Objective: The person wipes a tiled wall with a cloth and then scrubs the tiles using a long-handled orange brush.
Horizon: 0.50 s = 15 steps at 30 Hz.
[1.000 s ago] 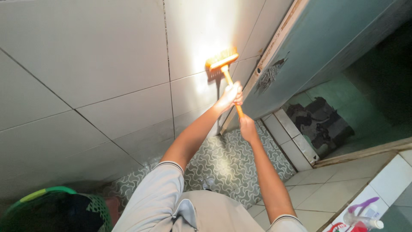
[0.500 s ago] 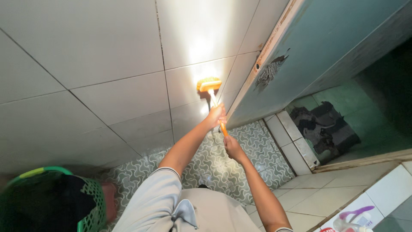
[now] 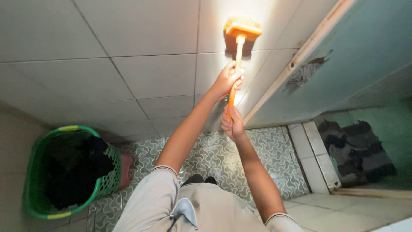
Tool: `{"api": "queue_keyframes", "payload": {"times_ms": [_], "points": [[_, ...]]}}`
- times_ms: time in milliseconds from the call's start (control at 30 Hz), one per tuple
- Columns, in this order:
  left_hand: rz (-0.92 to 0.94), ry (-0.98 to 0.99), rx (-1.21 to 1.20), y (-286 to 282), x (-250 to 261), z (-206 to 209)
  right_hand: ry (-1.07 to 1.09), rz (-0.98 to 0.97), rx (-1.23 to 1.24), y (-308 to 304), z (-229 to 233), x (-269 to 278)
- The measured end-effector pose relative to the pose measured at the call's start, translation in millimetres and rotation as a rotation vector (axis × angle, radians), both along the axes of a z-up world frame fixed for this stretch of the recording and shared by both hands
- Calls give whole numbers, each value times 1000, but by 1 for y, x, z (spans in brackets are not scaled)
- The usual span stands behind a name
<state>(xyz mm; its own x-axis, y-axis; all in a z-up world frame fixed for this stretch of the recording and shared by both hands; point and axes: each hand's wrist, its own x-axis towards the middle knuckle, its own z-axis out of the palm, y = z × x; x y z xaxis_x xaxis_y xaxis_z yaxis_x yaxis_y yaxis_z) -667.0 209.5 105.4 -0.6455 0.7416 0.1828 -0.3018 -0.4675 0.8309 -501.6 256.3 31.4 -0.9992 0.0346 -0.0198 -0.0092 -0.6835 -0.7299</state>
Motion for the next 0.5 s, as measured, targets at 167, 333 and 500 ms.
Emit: {"api": "queue_keyframes", "payload": {"times_ms": [167,333,500], "points": [[189,106,-297,-81,4,-64,-112,105,-143,-84,-59,-2],[508,237,-382,-153,-2,-27,-31,167,44,-139,-31,-33],[702,36,-300,-228,-16,26,79,283,227,-179,34,-58]]}}
